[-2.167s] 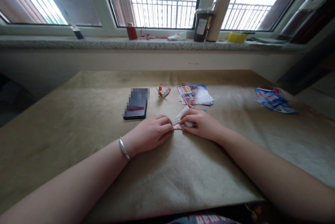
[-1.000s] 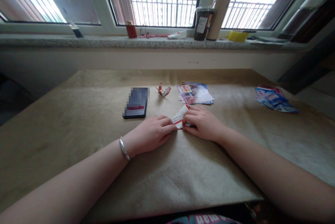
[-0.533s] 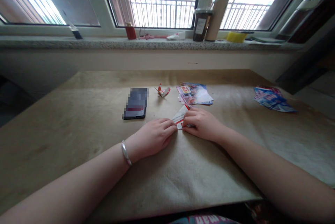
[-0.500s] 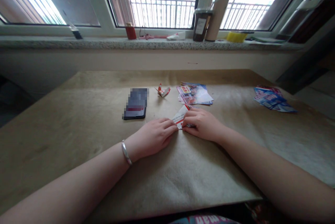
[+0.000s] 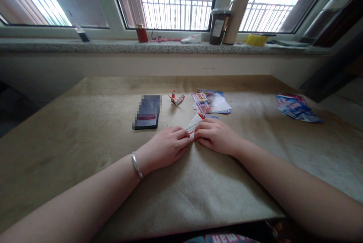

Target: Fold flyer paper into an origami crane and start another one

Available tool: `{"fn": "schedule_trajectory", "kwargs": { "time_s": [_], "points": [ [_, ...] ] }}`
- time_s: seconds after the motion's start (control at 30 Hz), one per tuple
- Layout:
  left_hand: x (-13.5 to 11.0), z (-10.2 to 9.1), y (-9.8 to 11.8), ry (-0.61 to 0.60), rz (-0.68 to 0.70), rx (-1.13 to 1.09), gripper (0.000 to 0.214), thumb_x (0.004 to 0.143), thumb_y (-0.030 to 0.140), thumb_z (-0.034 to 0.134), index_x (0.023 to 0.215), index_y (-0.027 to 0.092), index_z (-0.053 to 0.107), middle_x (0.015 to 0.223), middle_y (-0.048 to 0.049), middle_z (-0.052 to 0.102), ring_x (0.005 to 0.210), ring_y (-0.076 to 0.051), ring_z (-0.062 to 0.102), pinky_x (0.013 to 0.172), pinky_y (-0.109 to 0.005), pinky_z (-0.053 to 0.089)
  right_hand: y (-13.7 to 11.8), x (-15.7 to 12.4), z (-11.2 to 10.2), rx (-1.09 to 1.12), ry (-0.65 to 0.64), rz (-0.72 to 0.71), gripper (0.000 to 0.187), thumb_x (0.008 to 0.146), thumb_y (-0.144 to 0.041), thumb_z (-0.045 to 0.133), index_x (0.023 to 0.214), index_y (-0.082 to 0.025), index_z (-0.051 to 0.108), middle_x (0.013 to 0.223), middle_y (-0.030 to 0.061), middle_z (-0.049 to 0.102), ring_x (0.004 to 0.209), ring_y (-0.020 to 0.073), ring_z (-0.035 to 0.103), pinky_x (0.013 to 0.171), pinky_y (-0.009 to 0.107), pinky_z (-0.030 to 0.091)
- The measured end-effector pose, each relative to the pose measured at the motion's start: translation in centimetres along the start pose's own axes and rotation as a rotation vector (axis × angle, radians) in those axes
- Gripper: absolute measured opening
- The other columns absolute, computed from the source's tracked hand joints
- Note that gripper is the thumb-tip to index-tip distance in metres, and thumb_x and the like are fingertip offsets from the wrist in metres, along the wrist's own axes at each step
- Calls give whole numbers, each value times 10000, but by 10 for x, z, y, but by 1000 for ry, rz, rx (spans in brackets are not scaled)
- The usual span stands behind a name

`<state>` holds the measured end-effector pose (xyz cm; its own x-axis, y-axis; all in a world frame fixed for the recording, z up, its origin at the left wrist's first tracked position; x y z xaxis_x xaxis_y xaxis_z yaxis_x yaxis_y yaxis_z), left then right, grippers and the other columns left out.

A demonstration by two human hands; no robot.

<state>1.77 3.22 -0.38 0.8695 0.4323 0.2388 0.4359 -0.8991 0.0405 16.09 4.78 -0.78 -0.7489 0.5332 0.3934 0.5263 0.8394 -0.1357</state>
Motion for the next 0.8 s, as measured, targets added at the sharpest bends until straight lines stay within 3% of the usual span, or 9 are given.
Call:
{"fn": "schedule_trajectory", "kwargs": {
  "time_s": [0.2,0.33,0.8],
  "points": [
    [0,0,0,14,23,-30,268,906,186,435,1132,166,577,1188,-73,596,1015,-205,539,902,-372,482,8,-3,0,170,20,80,136,784,-106,553,830,-192,648,896,59,645,886,175,555,812,314,458],
    [0,1,-1,-8,10,-49,278,904,197,443,1149,156,568,1146,-74,619,1020,-209,535,910,-373,481,13,-3,1,281,33,114,94,802,-126,568,809,-178,646,885,71,638,852,169,570,792,314,472],
    [1,3,-1,-13,-18,-47,311,916,194,421,1201,179,545,1188,-65,594,1039,-217,518,931,-388,460,14,-3,1,298,29,81,108,821,-147,564,830,-175,668,890,73,625,870,167,562,809,324,469]
  ]
}}
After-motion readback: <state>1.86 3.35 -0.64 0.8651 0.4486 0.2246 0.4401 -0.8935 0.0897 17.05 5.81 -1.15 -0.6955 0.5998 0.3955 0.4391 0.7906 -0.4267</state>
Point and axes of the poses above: each hand's wrist, its own x-axis towards the middle knuckle, its own z-axis out of the palm, y = z × x, the point moved 5 cm from there along x, towards the middle knuckle
